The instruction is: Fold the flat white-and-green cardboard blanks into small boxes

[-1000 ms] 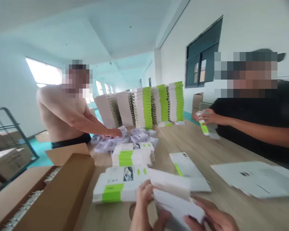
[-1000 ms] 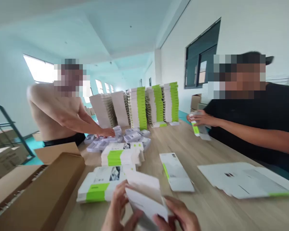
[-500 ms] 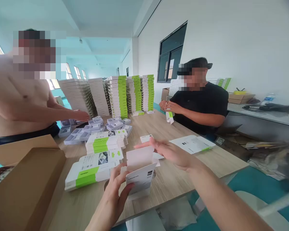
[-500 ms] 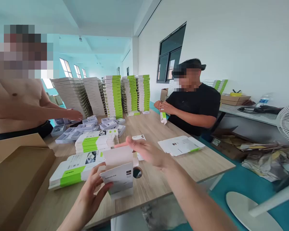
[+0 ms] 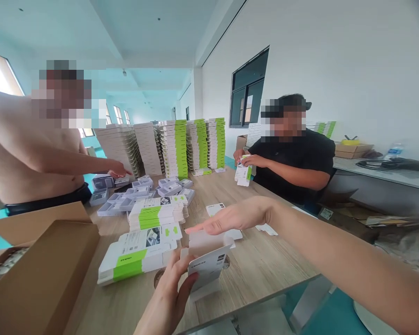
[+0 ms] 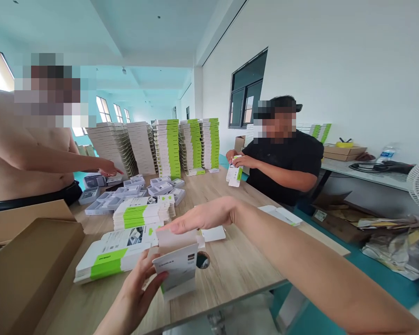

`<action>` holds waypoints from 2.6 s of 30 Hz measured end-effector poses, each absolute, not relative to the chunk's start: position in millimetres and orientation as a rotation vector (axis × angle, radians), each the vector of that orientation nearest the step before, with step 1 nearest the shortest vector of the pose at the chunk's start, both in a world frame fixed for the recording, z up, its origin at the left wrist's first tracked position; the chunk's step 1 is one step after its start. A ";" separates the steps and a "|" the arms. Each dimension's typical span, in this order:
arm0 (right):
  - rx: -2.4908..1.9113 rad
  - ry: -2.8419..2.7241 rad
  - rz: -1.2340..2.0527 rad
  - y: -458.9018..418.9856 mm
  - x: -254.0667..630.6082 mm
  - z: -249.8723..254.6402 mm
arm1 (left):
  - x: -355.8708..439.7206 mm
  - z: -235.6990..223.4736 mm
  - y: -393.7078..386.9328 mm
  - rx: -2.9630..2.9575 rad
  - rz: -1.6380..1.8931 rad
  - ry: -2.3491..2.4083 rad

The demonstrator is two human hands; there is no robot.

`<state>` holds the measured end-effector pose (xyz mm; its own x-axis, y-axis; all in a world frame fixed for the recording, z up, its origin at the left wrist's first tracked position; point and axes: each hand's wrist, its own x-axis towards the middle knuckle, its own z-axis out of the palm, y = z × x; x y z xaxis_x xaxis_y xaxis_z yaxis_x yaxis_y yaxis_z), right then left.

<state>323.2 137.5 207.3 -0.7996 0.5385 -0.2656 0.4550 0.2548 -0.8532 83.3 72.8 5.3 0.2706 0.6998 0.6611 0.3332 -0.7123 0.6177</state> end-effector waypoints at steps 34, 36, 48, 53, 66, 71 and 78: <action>-1.257 -3.086 0.170 101.2 286.7 192.7 | 111.6 22.0 62.5 0.902 1.306 0.694; -1.292 -3.098 0.145 102.7 285.5 194.7 | 113.8 32.2 64.6 0.924 1.256 0.641; -1.154 -3.183 -0.204 103.0 275.3 187.5 | 109.3 59.5 72.8 1.040 1.171 0.691; -1.288 -3.091 -0.327 101.5 272.5 177.0 | 104.3 79.3 79.1 1.362 1.112 0.766; -1.824 -2.534 0.330 83.1 296.2 197.1 | 108.7 80.0 77.7 1.543 1.175 1.287; -1.695 -2.467 0.283 86.5 297.2 177.7 | 116.6 98.1 83.9 1.681 1.074 1.375; -1.674 -2.497 0.105 94.7 291.6 166.2 | 118.9 102.9 84.6 1.688 1.130 1.490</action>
<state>291.6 94.7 166.2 -0.3746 0.9244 0.0719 0.9151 0.3811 -0.1318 118.9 84.6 102.9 0.0013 0.9799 0.1995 0.4567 -0.1781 0.8716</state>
